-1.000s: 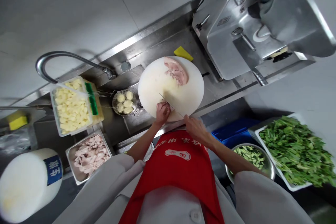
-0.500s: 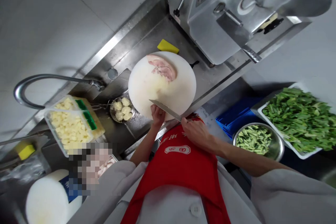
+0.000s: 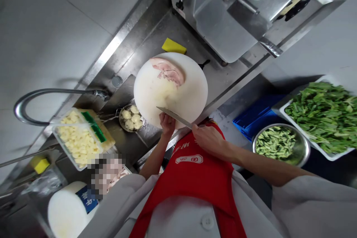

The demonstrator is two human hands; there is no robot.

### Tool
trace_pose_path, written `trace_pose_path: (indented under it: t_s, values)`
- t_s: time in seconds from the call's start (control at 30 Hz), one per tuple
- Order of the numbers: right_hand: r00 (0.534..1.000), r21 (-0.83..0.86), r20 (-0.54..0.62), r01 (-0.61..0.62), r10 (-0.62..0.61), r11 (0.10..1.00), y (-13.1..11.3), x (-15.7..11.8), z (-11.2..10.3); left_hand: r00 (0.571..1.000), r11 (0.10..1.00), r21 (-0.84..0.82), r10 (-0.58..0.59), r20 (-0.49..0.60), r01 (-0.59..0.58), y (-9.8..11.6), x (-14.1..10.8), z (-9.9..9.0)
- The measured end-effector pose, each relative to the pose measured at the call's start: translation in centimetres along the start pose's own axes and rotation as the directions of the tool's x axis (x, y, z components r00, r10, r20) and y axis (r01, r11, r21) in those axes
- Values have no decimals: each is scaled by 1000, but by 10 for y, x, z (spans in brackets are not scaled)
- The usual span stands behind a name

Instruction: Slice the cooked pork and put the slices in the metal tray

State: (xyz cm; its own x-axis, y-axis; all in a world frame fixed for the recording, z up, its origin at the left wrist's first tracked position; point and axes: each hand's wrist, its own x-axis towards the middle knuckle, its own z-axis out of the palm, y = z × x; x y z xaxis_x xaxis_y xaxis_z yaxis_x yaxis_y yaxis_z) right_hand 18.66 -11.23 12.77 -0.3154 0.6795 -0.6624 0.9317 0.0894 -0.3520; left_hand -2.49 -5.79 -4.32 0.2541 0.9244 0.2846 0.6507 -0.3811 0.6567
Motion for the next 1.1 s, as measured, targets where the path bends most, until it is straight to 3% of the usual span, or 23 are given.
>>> trace_pose_path:
  t_s: [0.2,0.47,0.63,0.83,1.03,1.1]
  values:
    - [999,-16,0,42,-42,999,-3,6,-14,999,998,46,-34,-14,35,-1,0,0]
    - [999,-35,2,52,-52,998,-4,20,-18,999,999,-3,-47,-12,47,2,1,0]
    - [998,-58,22,58,-57,997,1,16,-15,1000,999,-42,-7,3,7,2,1,2]
    - [995,-93,-10,98,-99,991,-7,40,-24,998,999,8,-47,-31,47,4,2,2]
    - [997,-57,70,20,-15,998,11,11,-8,999,1000,3,-28,-24,28,4,2,4]
    - [998,-72,64,31,-27,997,11,17,-4,998,998,-13,-60,-17,60,4,2,4]
